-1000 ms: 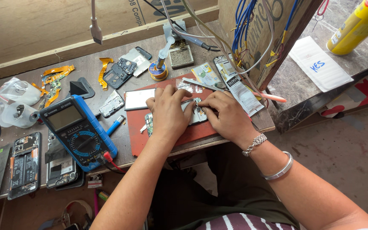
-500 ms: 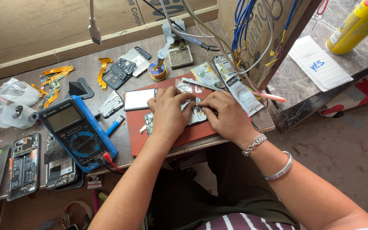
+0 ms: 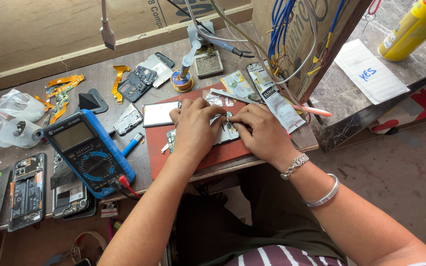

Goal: The person works on a disassembled smartphone at a repair bench. They apply adhesive from a tube into the phone frame, press and align small components inside the chassis, and use a tool to pry and reposition parts while handling the phone board and battery.

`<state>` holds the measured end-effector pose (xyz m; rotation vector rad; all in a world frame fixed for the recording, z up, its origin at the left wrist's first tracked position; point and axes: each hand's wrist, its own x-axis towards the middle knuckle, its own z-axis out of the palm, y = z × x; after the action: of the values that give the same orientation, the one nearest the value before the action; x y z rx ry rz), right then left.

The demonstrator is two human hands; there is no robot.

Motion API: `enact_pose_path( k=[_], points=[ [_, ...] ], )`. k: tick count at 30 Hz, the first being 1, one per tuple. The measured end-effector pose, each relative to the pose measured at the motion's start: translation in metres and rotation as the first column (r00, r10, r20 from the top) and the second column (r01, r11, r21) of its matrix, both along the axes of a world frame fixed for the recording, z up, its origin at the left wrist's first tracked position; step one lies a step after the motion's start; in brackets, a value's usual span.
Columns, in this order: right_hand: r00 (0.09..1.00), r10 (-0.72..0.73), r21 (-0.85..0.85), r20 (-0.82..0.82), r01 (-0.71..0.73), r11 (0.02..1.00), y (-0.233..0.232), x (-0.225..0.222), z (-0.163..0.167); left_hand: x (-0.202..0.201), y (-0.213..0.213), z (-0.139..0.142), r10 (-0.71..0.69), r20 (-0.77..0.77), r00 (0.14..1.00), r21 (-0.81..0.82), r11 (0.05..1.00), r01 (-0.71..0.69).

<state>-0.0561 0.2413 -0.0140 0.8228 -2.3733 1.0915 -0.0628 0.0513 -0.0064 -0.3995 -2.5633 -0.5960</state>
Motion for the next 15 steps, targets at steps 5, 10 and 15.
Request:
enact_pose_path(
  k=[5, 10, 15],
  points=[
    [1.000, 0.002, 0.001, 0.004, -0.002, 1.000, 0.000, 0.000, 0.001, 0.000, 0.000, 0.000, 0.001, -0.005, 1.000, -0.031, 1.000, -0.002],
    [1.000, 0.004, -0.006, 0.001, -0.004, 1.000, 0.000, 0.000, 0.001, -0.004, 0.001, 0.000, -0.004, 0.020, 1.000, -0.035, 0.999, 0.005],
    [1.000, 0.004, -0.004, -0.007, -0.004, 1.000, -0.001, 0.000, 0.003, -0.013, -0.004, 0.002, -0.023, 0.086, 0.996, -0.008, 1.000, 0.024]
  ],
)
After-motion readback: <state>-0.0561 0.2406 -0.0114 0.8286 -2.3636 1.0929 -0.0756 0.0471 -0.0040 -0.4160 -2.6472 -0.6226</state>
